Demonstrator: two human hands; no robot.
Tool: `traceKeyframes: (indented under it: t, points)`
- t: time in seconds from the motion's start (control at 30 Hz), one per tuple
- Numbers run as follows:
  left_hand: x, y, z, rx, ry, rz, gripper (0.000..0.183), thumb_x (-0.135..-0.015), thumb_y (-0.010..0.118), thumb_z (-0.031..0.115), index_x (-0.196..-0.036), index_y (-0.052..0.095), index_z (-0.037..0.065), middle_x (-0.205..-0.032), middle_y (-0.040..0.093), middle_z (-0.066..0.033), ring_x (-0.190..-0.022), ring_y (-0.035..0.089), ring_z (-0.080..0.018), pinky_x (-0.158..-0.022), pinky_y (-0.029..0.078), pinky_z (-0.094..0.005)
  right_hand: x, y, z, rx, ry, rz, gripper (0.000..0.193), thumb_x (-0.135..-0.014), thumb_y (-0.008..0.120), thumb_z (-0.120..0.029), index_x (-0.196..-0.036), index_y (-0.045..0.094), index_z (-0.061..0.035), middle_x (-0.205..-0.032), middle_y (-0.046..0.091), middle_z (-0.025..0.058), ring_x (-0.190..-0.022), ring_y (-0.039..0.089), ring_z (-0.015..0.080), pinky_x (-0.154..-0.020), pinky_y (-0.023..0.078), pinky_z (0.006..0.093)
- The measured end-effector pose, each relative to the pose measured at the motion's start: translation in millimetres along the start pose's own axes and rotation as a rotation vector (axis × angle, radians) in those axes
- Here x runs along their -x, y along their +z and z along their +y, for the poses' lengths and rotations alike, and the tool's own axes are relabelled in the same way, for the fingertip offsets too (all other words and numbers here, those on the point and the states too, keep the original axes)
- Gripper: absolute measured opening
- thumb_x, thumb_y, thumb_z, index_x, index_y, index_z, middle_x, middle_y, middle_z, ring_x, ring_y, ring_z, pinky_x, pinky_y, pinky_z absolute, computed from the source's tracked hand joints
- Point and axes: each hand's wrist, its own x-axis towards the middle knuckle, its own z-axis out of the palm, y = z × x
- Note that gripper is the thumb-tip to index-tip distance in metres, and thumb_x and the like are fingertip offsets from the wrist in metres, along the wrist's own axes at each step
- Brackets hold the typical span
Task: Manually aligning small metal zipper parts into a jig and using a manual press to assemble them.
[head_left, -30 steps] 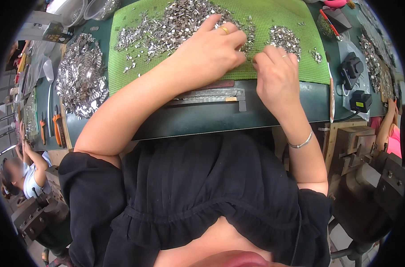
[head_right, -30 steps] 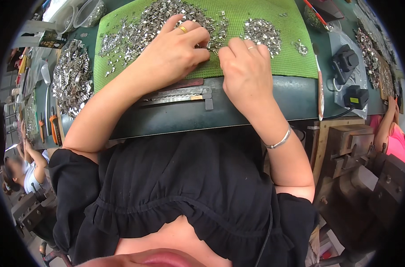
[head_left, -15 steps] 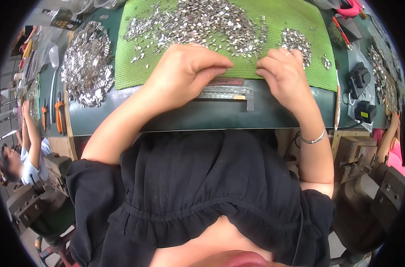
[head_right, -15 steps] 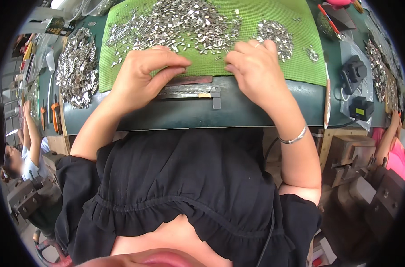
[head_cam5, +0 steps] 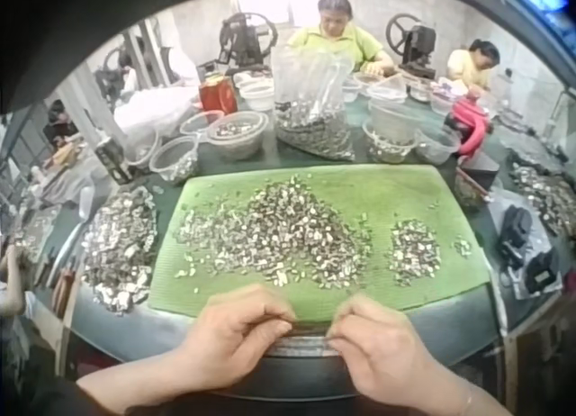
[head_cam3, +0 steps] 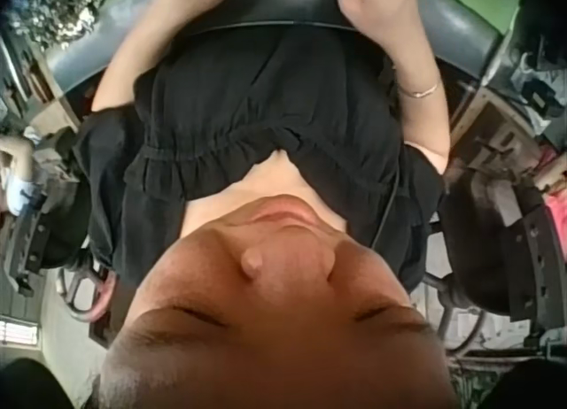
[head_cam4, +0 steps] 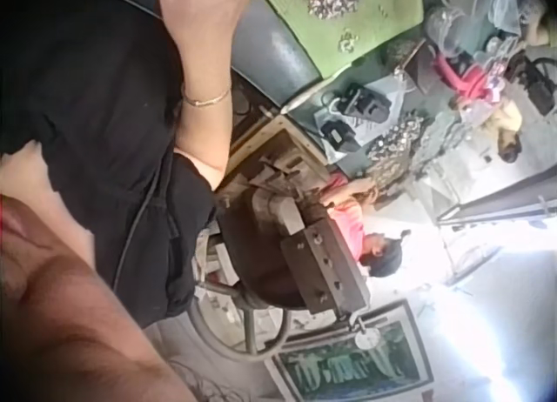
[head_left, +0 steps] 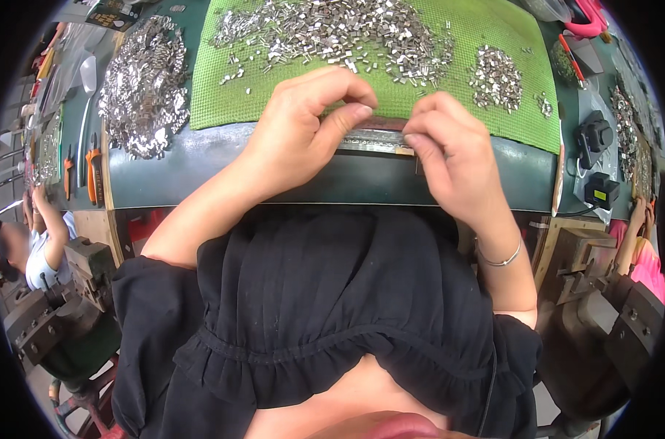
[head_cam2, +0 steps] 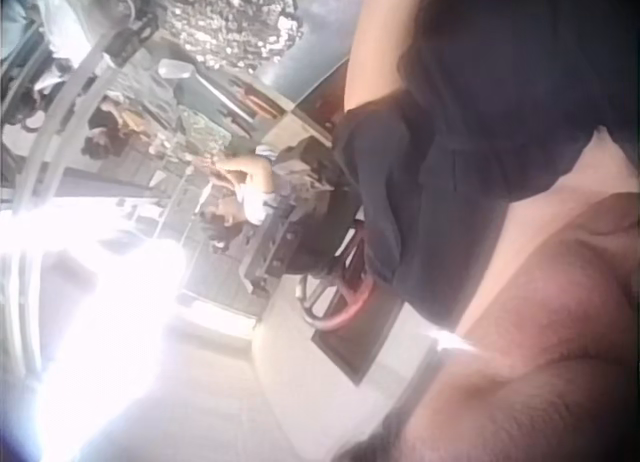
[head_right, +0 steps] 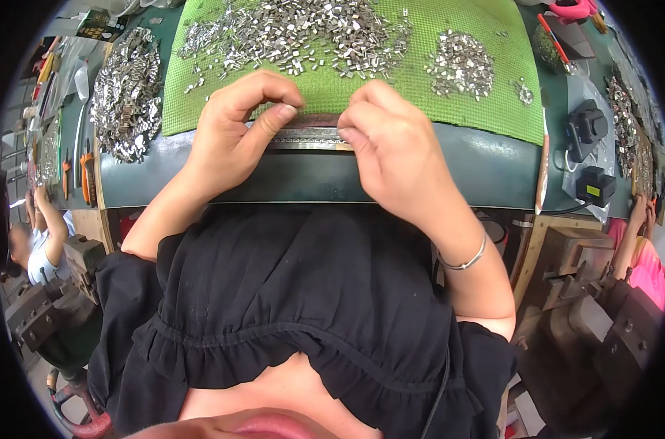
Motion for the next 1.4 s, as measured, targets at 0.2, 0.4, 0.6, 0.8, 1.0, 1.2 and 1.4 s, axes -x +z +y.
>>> traceKeyframes:
  t: [0.2,0.4,0.6,0.8,1.0,1.2,1.4]
  points:
    - [5,3,8,-0.038,-0.067,-0.004,0.005,-0.089,0.068,0.001,-0.093,0.069,0.001,-0.086,0.071,-0.0083,-0.079,0.068,-0.0218,-0.073,0.052,-0.0304,3,7,1,0.069,-0.01,-0.06,0.006,-0.081,0.062,0.004,-0.082,0.058,0.0011,-0.085,0.056,0.0136,-0.072,0.06,0.0329,-0.063,0.048,0.0401]
    - [11,10,8,-0.083,-0.011,-0.033,0.007,-0.087,0.068,0.0,-0.094,0.068,0.001,-0.088,0.071,-0.011,-0.081,0.068,-0.0266,-0.073,0.053,-0.0336,7,15,-1,0.385,-0.134,-0.046,0.012,-0.075,0.064,0.001,-0.078,0.053,-0.0033,-0.087,0.056,0.0097,-0.074,0.061,0.029,-0.061,0.049,0.0387]
    - [8,21,7,-0.129,0.042,-0.083,0.009,-0.084,0.068,-0.001,-0.091,0.063,0.001,-0.091,0.068,-0.012,-0.086,0.065,-0.0331,-0.075,0.051,-0.0385,27,13,5,0.497,-0.272,-0.007,0.031,-0.075,0.071,-0.009,-0.104,0.064,-0.001,-0.11,0.063,0.0112,-0.084,0.061,0.0275,-0.07,0.05,0.0368]
    - [10,26,3,-0.253,0.043,-0.129,0.011,-0.083,0.068,0.0,-0.091,0.061,0.001,-0.093,0.067,-0.0124,-0.087,0.065,-0.0341,-0.076,0.051,-0.0394,43,4,12,0.018,-0.02,-0.004,0.048,-0.074,0.078,-0.007,-0.118,0.061,0.0023,-0.123,0.061,0.0172,-0.107,0.062,0.0355,-0.089,0.052,0.0393]
    - [11,27,6,-0.375,0.153,-0.124,0.014,-0.082,0.069,0.0,-0.093,0.061,0.001,-0.095,0.067,-0.011,-0.085,0.065,-0.0316,-0.075,0.051,-0.0385,40,-8,22,-0.072,-0.005,-0.06,0.051,-0.071,0.076,0.003,-0.12,0.062,0.0016,-0.121,0.063,0.019,-0.109,0.063,0.0378,-0.091,0.052,0.0404]
    - [7,33,5,-0.538,0.386,-0.088,0.014,-0.077,0.07,0.003,-0.087,0.059,0.005,-0.09,0.064,-0.0073,-0.079,0.062,-0.0245,-0.069,0.05,-0.038,41,-10,26,-0.096,-0.003,-0.028,0.047,-0.072,0.074,0.006,-0.117,0.065,0.0015,-0.117,0.065,0.0185,-0.105,0.065,0.0375,-0.088,0.054,0.0397]
    - [-15,17,8,-0.45,0.365,-0.157,0.014,-0.076,0.073,0.007,-0.089,0.068,0.006,-0.097,0.067,-0.0052,-0.085,0.063,-0.0241,-0.08,0.047,-0.0407,41,-22,24,-0.071,0.005,0.033,0.042,-0.073,0.077,-0.001,-0.114,0.066,0.0005,-0.117,0.065,0.0179,-0.104,0.065,0.0357,-0.089,0.054,0.0378]
